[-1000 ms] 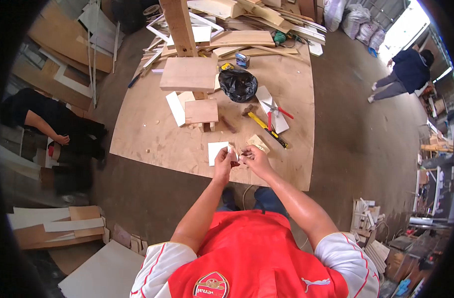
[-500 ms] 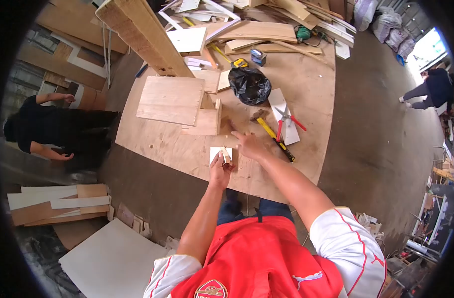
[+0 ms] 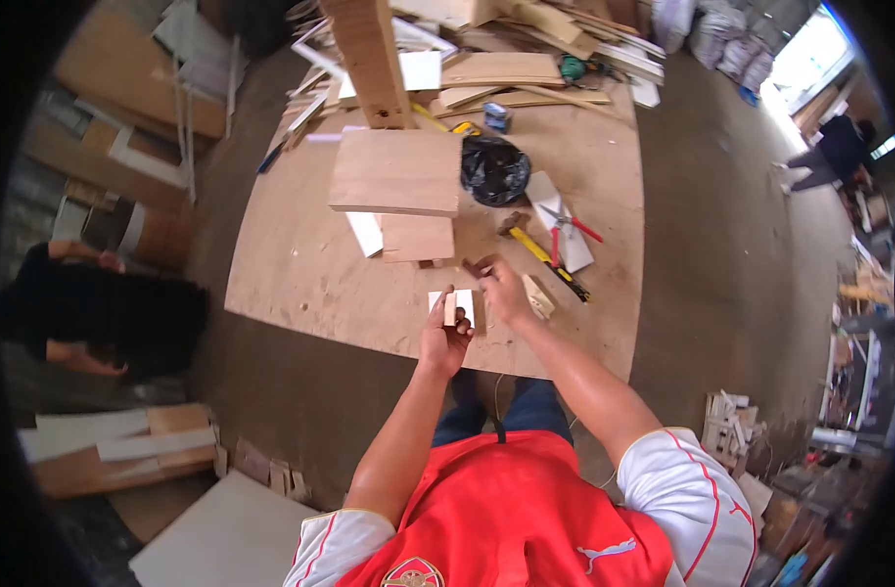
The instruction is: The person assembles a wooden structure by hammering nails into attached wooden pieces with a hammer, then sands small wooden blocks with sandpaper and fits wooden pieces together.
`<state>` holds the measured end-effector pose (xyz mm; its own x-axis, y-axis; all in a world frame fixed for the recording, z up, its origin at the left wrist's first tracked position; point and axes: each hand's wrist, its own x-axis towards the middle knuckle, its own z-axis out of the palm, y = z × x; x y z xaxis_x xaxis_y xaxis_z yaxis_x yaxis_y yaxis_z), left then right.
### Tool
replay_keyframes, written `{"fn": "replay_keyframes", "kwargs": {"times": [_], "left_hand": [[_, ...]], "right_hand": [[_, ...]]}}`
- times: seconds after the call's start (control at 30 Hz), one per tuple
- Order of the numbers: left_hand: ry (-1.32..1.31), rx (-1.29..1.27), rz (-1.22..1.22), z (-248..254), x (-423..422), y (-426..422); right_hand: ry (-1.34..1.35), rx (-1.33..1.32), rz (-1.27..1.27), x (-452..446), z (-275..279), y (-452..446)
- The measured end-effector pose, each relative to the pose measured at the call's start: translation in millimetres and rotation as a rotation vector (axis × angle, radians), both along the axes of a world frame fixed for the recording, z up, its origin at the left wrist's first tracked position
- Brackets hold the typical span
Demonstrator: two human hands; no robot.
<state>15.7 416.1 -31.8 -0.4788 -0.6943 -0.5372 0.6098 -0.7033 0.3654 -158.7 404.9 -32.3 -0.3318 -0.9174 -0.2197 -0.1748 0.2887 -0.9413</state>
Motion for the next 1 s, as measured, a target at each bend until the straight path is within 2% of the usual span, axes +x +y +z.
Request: {"fn": "replay_keyframes", "kwargs": {"times": [0.07,0.1,0.2,0.33,0.37,0.47,0.5,0.6,0.63,0.67,0.73,0.77,0.8,0.9,1.0], "left_hand": [[0.084,0.007,-0.069,-4,0,-1],[0.271,-0.095,-0.203,-7,2,-4],[-0.051,-0.108,-0.108,39,-28,11],[-0.291,-0.234,-0.227,68,-40,33],[-0.325,-0.234,-0.156,78,-47,42],[-0.407,-0.368,-0.28,80,-45,59],[-0.381,-0.33,-0.215,86,-53,68],[-0.322,-0.481,-0.115,70,-58,83],[-0.291,-0.5,-0.15,87,-55,93],[-0.236,-0.483,-0.204,70,-51,95],[-0.224,-0.447,-0.2,101,-45,121],[-0.201,-0.328,-0.235,110,-41,129],[-0.221,-0.43,-0.184,111,-37,141],[-0.056,-0.616,-0.311,59,-5,139],[-0.143,-0.461,-0.232,119,19,177]], "right_hand": [[-0.221,0.023,0.001,24,65,32],[-0.284,0.031,-0.001,34,64,44],[0.366,-0.509,-0.085,50,77,74],[0.44,-0.528,-0.207,52,100,108],[0.426,-0.533,-0.226,52,106,116],[0.401,-0.5,-0.403,43,119,132],[0.335,-0.523,-0.418,46,125,139],[0.445,-0.557,-0.341,57,122,168],[0.503,-0.543,-0.366,61,131,179],[0.498,-0.52,-0.387,63,136,190],[0.462,-0.507,-0.541,72,154,208],[0.445,-0.519,-0.564,81,156,216],[0.441,-0.545,-0.548,94,159,226],[0.521,-0.509,-0.549,127,148,251],[0.582,-0.35,-0.616,149,168,271]]}}
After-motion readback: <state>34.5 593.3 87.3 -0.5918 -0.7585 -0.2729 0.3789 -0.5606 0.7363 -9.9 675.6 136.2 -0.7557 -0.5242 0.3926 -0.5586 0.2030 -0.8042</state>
